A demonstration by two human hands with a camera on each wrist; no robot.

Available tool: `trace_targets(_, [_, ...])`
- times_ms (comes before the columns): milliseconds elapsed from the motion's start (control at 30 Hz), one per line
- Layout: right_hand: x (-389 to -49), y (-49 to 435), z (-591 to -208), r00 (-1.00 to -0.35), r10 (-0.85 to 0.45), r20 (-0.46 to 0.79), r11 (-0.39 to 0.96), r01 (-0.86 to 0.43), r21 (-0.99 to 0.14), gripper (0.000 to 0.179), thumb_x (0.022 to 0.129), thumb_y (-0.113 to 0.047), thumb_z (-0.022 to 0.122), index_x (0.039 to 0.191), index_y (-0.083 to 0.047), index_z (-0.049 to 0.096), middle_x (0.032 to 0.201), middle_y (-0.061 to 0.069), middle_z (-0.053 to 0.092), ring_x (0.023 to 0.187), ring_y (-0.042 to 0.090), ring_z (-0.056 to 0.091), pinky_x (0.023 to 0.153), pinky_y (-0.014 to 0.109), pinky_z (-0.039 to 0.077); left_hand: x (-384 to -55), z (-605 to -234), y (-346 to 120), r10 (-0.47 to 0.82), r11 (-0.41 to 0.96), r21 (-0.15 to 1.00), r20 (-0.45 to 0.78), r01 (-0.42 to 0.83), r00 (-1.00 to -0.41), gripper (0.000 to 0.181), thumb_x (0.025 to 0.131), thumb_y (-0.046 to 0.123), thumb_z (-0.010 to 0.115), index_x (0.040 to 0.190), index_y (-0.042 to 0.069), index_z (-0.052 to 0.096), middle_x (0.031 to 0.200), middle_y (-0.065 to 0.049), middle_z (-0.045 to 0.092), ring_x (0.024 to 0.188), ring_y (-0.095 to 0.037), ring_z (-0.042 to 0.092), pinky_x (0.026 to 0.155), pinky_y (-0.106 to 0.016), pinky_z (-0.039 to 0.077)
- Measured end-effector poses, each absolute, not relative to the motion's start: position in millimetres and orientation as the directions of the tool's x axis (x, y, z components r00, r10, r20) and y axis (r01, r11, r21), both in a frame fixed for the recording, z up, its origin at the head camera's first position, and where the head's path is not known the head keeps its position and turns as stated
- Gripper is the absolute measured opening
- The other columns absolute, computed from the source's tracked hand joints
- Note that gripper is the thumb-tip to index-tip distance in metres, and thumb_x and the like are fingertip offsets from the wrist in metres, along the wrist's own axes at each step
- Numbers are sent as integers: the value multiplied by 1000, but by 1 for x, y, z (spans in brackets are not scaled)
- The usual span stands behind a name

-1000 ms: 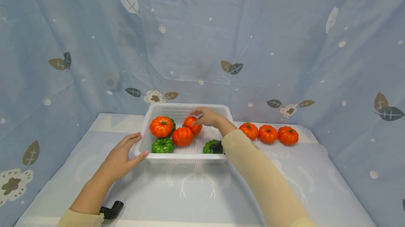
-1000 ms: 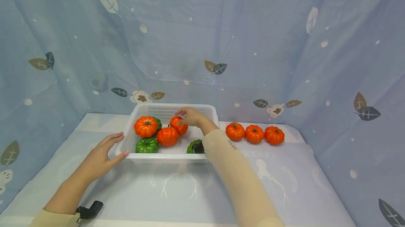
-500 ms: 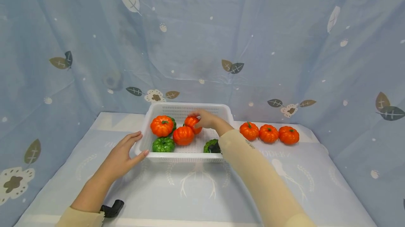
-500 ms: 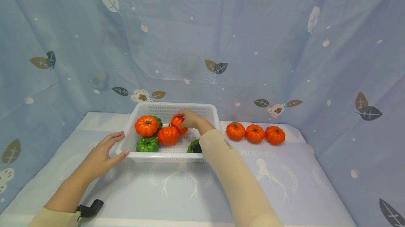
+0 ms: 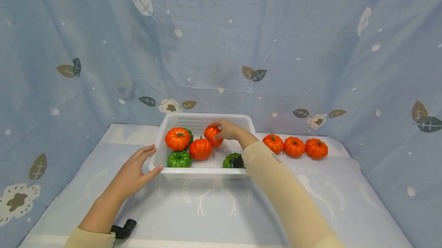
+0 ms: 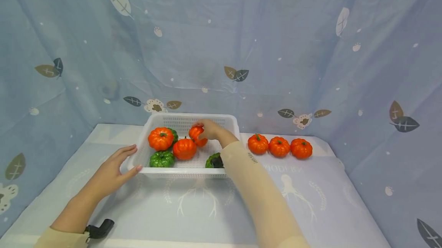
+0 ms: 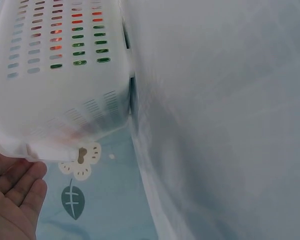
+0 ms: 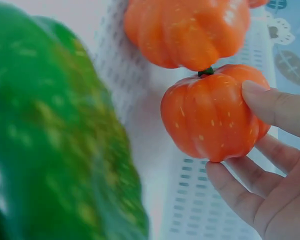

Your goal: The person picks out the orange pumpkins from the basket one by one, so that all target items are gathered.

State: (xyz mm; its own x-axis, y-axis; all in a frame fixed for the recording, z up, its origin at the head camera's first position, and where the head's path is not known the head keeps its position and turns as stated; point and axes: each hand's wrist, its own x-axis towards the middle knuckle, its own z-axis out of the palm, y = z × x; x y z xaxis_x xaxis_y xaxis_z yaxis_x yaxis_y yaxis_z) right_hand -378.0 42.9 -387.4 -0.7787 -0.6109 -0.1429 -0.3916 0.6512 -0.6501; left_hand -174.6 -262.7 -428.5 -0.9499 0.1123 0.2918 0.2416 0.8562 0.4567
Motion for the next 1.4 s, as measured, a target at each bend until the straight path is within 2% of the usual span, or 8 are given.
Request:
trace_targets(333, [-370, 70, -349, -813, -574, -98, 674, -400, -621, 49, 91, -5, 72, 137, -15, 60, 142, 14, 53, 127, 31, 51, 95, 38, 54, -173, -425, -260, 119, 863, 441, 295, 246, -948, 76, 93, 45, 69, 145, -5, 47, 153, -19, 41, 136, -44, 41, 108, -64, 34])
trace_targets(533, [-359, 93, -323, -809, -587, -41, 587, -390, -710, 50, 92, -3, 71, 139, -9, 57, 144, 18, 50, 127, 36, 52, 96, 42, 54, -173, -425, -260, 124, 862, 443, 289, 247, -949, 77, 93, 48, 68, 145, -5, 47, 152, -19, 41, 136, -45, 41, 108, -65, 34])
trace_targets(667, [-345, 115, -304, -822, -568, -29, 555, -357, -751, 51, 93, -6, 70, 142, -13, 56, 147, 16, 47, 124, 37, 55, 96, 45, 54, -173, -424, -260, 126, 862, 440, 294, 251, -948, 76, 94, 46, 68, 144, -6, 47, 152, -19, 41, 136, -45, 41, 108, -65, 34])
trace_targets(800, [-330, 138, -292, -834, -552, -5, 559, -365, -744, 52, 93, -10, 71, 142, -17, 55, 146, 13, 49, 120, 36, 59, 95, 46, 53, -172, -423, -260, 126, 863, 438, 295, 251, -947, 76, 94, 46, 68, 144, -6, 47, 152, -20, 41, 135, -46, 41, 108, -65, 34])
trace_targets(1033, [-309, 172, -293, -856, -516, 23, 538, -345, -769, 53, 93, -8, 71, 143, -13, 54, 144, 17, 50, 120, 39, 59, 92, 48, 55, -173, -424, -262, 129, 864, 437, 285, 249, -950, 78, 94, 51, 66, 145, -6, 46, 153, -19, 40, 136, -45, 40, 108, -65, 34])
trace_targets(1400, [-286, 226, -311, -906, -424, 13, 574, -280, -769, 57, 92, -18, 74, 144, -16, 51, 143, 16, 50, 122, 39, 58, 98, 51, 52, -173, -424, -262, 129, 857, 449, 288, 253, -949, 78, 94, 50, 66, 145, -6, 46, 153, -19, 40, 136, -45, 40, 108, -65, 34])
